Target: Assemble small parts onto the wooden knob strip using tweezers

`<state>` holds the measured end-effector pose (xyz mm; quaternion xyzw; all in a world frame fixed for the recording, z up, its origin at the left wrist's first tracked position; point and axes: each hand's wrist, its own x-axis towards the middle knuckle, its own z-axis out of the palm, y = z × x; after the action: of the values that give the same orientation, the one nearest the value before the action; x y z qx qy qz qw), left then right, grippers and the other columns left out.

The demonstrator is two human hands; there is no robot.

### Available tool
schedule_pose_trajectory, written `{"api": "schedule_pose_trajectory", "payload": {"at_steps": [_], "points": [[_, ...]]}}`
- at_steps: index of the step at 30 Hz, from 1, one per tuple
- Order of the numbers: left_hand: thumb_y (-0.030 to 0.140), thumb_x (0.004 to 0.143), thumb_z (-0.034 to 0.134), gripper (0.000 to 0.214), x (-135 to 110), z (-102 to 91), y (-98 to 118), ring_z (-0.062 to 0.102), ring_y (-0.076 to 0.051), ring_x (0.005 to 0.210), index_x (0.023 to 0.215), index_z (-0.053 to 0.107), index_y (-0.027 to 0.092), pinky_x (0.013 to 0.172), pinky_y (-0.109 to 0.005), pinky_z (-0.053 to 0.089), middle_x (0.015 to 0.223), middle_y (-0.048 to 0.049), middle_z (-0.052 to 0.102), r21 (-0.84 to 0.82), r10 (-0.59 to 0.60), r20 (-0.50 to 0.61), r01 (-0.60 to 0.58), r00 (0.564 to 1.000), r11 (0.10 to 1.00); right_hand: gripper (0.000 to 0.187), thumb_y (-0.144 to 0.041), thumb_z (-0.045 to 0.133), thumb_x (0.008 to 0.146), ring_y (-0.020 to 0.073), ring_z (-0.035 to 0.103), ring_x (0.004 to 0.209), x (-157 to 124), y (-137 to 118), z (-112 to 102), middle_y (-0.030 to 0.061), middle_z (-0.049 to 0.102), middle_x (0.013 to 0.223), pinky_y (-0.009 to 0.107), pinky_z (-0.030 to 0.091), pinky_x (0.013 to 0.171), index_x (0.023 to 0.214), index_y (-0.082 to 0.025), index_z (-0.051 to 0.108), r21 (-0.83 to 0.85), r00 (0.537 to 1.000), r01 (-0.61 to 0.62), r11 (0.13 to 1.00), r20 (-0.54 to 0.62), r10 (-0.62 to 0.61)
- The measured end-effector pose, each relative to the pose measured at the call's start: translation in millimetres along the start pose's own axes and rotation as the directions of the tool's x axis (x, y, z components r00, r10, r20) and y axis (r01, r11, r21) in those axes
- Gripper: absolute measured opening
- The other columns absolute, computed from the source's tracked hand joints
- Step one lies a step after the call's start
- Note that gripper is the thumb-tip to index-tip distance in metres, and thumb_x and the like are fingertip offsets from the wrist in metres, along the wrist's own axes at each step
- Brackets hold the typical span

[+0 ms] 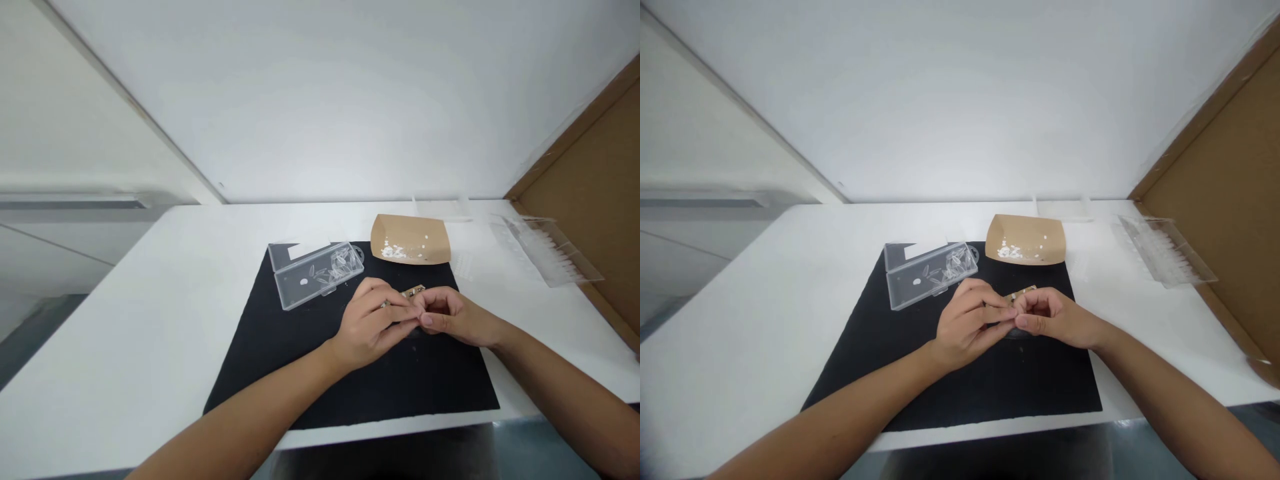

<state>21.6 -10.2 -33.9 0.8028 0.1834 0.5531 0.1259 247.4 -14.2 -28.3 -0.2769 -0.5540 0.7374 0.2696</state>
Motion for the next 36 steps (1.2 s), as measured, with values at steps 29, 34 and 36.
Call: {"api": "schedule_pose_trajectory", "payload": {"at_steps": [29,34,36], "points": [[0.013,0.096,0.073,0.017,-9.4,-1.1,-7.5,0.065,-0.017,0.093,0.111,0.072,0.020,0.082,-0.031,0.056,0.101,-0.0059,0.073,-0.055,-0.054,0.142,0.062,0.988,0.997,0.023,-0.041,0.077,0.095,0.0110,0.045,0.069,-11.0,-24.8,-2.8,-0.0019,0.056,0.081,0.025,0.036,0.061,0.092,-0.020,0.068,-0.426,0.988,-0.016,0.905,-0.143,-0.050],[0.013,0.098,0.070,0.017,-11.7,-0.1,-7.4,0.066,-0.016,0.096,0.111,0.073,0.022,0.085,-0.031,0.058,0.106,-0.0064,0.073,-0.016,-0.117,0.142,0.120,0.983,0.993,0.021,-0.041,0.076,0.095,0.0107,0.047,0.067,-9.9,-24.0,-3.8,-0.0019,0.056,0.081,0.025,0.038,0.060,0.092,-0.021,0.069,-0.519,0.979,-0.024,0.855,-0.187,-0.087],[0.012,0.099,0.068,0.017,-12.2,0.5,-7.9,0.067,-0.017,0.098,0.112,0.072,0.022,0.086,-0.031,0.059,0.109,-0.0073,0.073,-0.004,-0.131,0.140,0.133,0.981,0.991,0.020,-0.041,0.075,0.096,0.0112,0.048,0.068,-9.8,-23.5,-4.9,-0.0019,0.057,0.081,0.026,0.040,0.061,0.093,-0.022,0.070,-0.552,0.974,-0.021,0.833,-0.199,-0.108]]}}
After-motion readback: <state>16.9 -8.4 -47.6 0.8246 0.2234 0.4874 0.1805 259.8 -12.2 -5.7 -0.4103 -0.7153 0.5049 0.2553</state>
